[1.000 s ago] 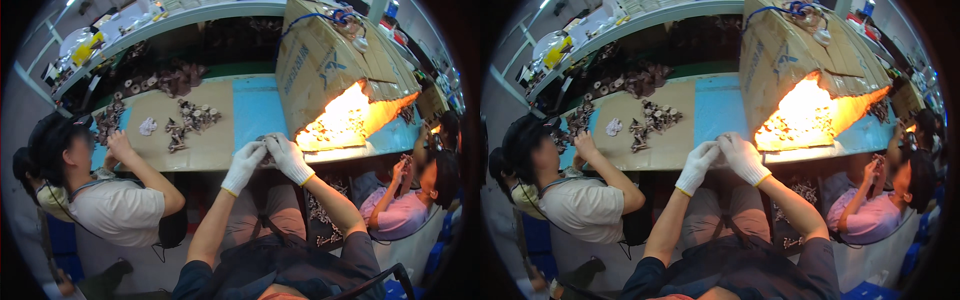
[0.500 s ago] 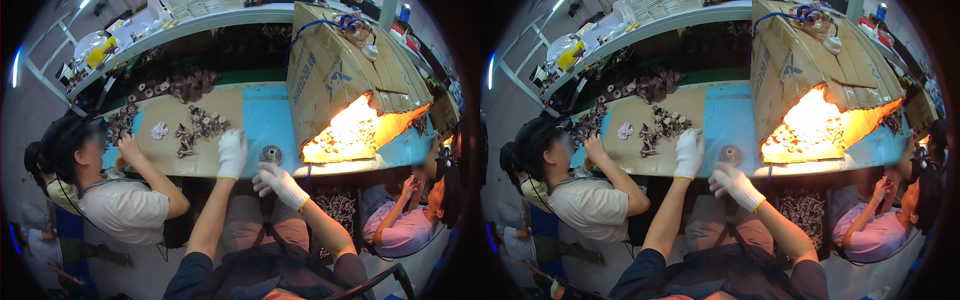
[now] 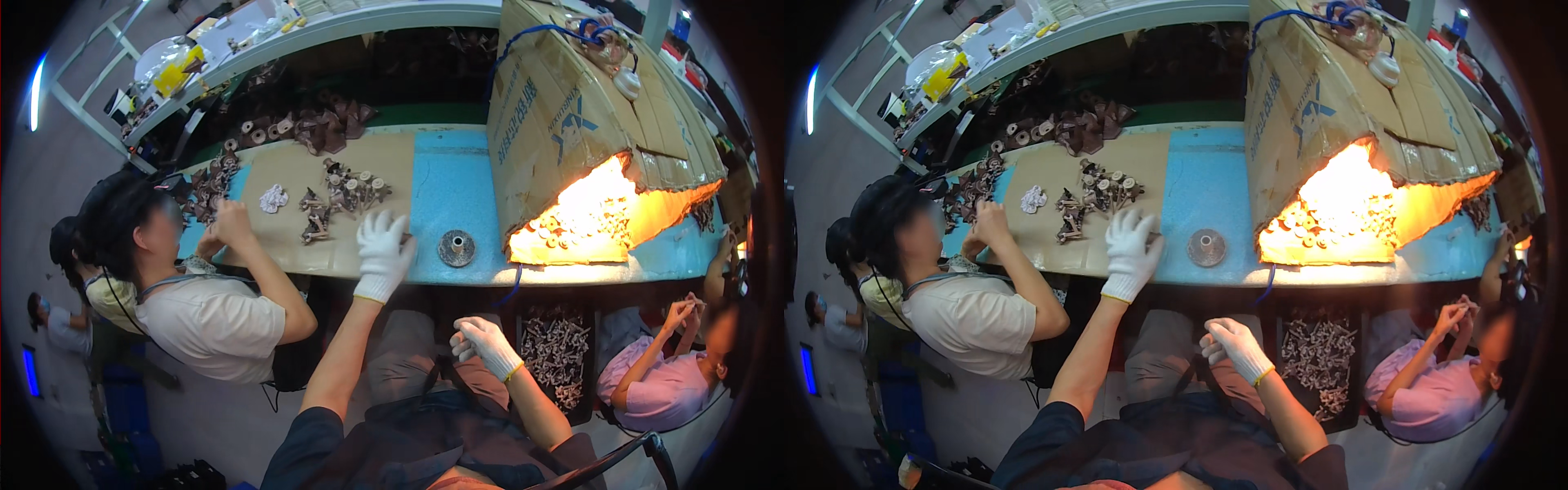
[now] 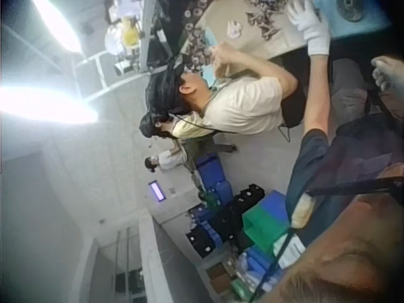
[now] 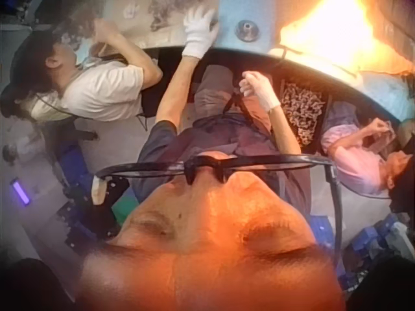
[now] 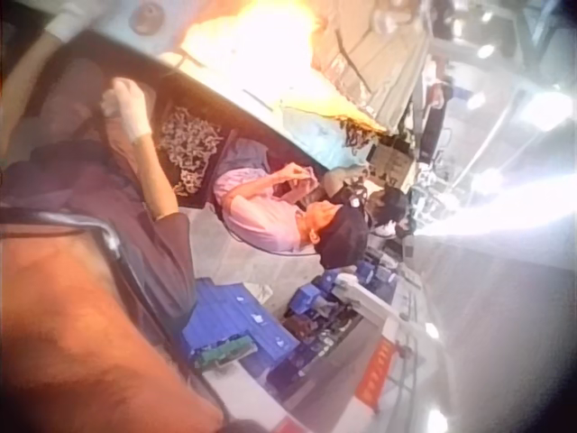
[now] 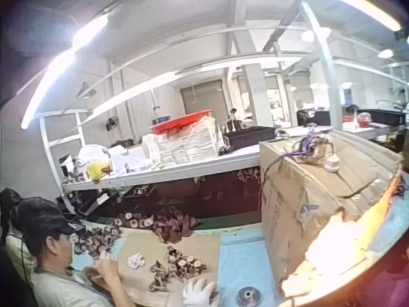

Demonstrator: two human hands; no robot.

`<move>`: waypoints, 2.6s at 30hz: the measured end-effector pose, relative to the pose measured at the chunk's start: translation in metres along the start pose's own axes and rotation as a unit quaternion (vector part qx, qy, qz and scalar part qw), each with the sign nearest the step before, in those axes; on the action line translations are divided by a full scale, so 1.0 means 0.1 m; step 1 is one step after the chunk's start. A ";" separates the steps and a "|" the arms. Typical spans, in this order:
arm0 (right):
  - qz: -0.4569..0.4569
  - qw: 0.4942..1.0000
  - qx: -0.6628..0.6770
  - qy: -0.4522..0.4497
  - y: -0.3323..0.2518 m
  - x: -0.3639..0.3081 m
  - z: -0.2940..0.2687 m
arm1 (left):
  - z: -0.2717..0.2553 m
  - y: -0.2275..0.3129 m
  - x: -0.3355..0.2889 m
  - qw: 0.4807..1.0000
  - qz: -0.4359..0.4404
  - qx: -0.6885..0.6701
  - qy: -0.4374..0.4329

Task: The worker is assembling or inspecting small circular components at a factory workbench, interacting with items from bins and a light box.

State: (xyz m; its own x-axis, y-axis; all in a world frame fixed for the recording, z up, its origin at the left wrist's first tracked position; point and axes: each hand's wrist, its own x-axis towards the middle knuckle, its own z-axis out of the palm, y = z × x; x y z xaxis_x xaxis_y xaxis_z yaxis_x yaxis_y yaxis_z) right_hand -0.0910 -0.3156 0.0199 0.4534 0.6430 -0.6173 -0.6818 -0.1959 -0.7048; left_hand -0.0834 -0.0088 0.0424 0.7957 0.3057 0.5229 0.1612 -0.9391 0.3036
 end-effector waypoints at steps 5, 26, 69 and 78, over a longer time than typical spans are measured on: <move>0.012 1.000 0.002 0.005 0.11 0.01 -0.04 | 0.05 -0.13 0.25 0.992 0.085 0.087 0.041; -0.018 0.994 0.086 0.068 0.63 -0.11 -0.56 | 0.26 -1.39 0.79 0.933 0.098 0.347 -0.002; -0.164 0.641 -0.656 0.363 -2.84 0.40 -1.83 | 0.94 0.02 0.55 0.999 0.004 0.041 -0.005; -0.184 0.577 -0.684 0.408 -2.82 0.53 -2.01 | 0.92 0.03 0.56 0.999 -0.002 0.046 -0.001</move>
State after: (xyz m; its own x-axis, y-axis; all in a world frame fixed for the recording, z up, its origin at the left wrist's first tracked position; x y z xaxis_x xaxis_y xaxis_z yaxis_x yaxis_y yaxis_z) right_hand 0.2403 -0.3748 0.1155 0.9223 0.3743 0.0958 0.3837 -0.9165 -0.1130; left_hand 0.0156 -0.0091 -0.0008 0.7957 0.3102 0.5202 0.2185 -0.9481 0.2310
